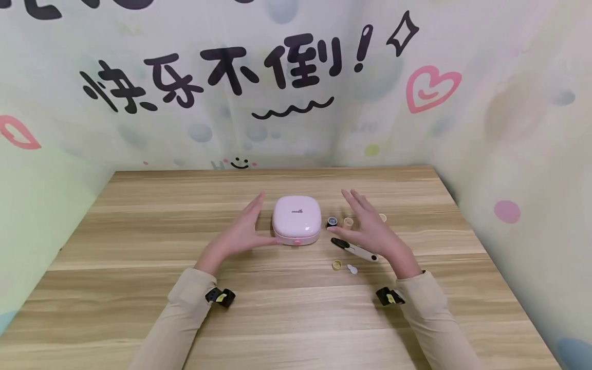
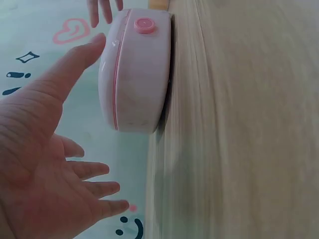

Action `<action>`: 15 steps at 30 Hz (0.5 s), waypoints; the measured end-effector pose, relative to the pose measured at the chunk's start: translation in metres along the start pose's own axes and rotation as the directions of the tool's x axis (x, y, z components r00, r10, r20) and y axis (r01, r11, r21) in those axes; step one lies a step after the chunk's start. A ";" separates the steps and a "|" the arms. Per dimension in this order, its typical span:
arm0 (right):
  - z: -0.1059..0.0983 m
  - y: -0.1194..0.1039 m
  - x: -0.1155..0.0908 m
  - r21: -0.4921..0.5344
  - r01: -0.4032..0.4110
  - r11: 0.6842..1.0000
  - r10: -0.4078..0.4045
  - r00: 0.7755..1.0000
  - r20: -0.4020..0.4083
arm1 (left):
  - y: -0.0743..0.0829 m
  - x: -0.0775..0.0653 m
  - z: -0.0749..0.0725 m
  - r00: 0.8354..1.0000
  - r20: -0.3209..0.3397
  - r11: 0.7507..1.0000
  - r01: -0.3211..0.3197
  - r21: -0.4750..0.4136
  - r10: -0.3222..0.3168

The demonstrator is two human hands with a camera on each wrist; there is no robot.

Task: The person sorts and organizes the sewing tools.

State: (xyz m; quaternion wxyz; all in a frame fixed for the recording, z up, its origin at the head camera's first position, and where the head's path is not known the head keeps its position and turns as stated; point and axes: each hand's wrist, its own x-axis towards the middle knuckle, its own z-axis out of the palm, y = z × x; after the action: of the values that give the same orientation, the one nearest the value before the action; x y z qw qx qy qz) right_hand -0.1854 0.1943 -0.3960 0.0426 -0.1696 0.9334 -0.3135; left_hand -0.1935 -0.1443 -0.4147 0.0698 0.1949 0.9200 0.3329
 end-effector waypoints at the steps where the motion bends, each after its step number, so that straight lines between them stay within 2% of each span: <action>1: 0.001 -0.001 0.001 0.020 0.011 1.000 -0.011 1.000 0.001 | 0.000 0.000 0.000 1.000 0.002 1.000 -0.001 -0.020 0.001; 9: 0.010 -0.015 0.007 0.070 0.109 0.992 -0.107 0.994 -0.027 | 0.003 0.001 0.002 1.000 0.021 0.996 0.017 -0.090 -0.015; 15: 0.018 -0.021 0.010 0.071 0.137 0.988 -0.136 0.991 -0.016 | 0.003 0.005 0.006 1.000 0.026 0.993 0.015 -0.121 -0.012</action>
State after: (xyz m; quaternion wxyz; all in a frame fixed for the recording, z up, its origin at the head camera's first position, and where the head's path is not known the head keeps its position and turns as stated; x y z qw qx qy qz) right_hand -0.1858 0.1647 -0.3972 0.0221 -0.2298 0.9079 -0.3500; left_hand -0.1959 -0.1365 -0.4168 0.0954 0.1885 0.8984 0.3851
